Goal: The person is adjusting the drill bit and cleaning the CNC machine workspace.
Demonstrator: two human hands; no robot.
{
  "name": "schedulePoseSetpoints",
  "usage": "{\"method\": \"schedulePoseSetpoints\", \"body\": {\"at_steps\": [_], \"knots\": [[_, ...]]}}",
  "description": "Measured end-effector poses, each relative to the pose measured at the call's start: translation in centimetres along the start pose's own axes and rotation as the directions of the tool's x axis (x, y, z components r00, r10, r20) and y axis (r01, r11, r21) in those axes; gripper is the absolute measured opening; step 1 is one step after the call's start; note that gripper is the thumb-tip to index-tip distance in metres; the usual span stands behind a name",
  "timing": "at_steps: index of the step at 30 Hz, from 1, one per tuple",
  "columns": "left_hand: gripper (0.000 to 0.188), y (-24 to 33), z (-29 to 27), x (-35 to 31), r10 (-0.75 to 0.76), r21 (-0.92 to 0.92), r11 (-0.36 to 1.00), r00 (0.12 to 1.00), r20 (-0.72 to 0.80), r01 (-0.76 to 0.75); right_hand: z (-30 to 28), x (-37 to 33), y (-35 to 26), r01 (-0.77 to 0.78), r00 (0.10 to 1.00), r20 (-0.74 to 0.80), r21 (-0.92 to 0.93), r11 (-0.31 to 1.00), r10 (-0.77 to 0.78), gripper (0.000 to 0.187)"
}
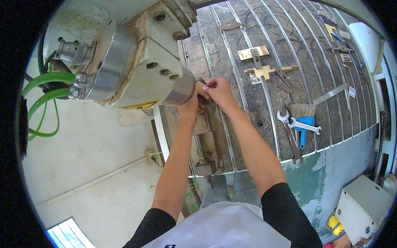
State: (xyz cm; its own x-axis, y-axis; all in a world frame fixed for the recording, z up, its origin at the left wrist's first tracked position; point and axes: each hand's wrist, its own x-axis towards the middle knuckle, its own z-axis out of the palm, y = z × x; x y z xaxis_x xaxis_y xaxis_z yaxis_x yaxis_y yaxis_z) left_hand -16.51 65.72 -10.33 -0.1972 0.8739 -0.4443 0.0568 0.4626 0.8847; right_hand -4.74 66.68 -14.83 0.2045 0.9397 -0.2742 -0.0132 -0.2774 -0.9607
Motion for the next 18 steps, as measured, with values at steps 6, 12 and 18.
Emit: {"method": "schedulePoseSetpoints", "body": {"at_steps": [6,12,18], "knots": [[0.015,-0.9,-0.2,1.6,-0.055,0.018,0.998,0.998,0.005,0.055,-0.2,-0.1,0.3,-0.084,0.996,0.054,0.151,0.985,0.076,0.012],[0.015,-0.4,-0.4,1.5,-0.095,-0.003,0.995,0.994,0.051,0.095,-1.1,-0.1,0.6,-0.216,0.971,0.179,0.375,0.901,0.159,0.012],[0.02,0.0,-0.6,1.4,-0.088,0.031,0.996,0.993,0.076,0.086,-1.0,-0.1,0.7,-0.197,0.969,0.213,0.35,0.916,0.128,0.015]]}}
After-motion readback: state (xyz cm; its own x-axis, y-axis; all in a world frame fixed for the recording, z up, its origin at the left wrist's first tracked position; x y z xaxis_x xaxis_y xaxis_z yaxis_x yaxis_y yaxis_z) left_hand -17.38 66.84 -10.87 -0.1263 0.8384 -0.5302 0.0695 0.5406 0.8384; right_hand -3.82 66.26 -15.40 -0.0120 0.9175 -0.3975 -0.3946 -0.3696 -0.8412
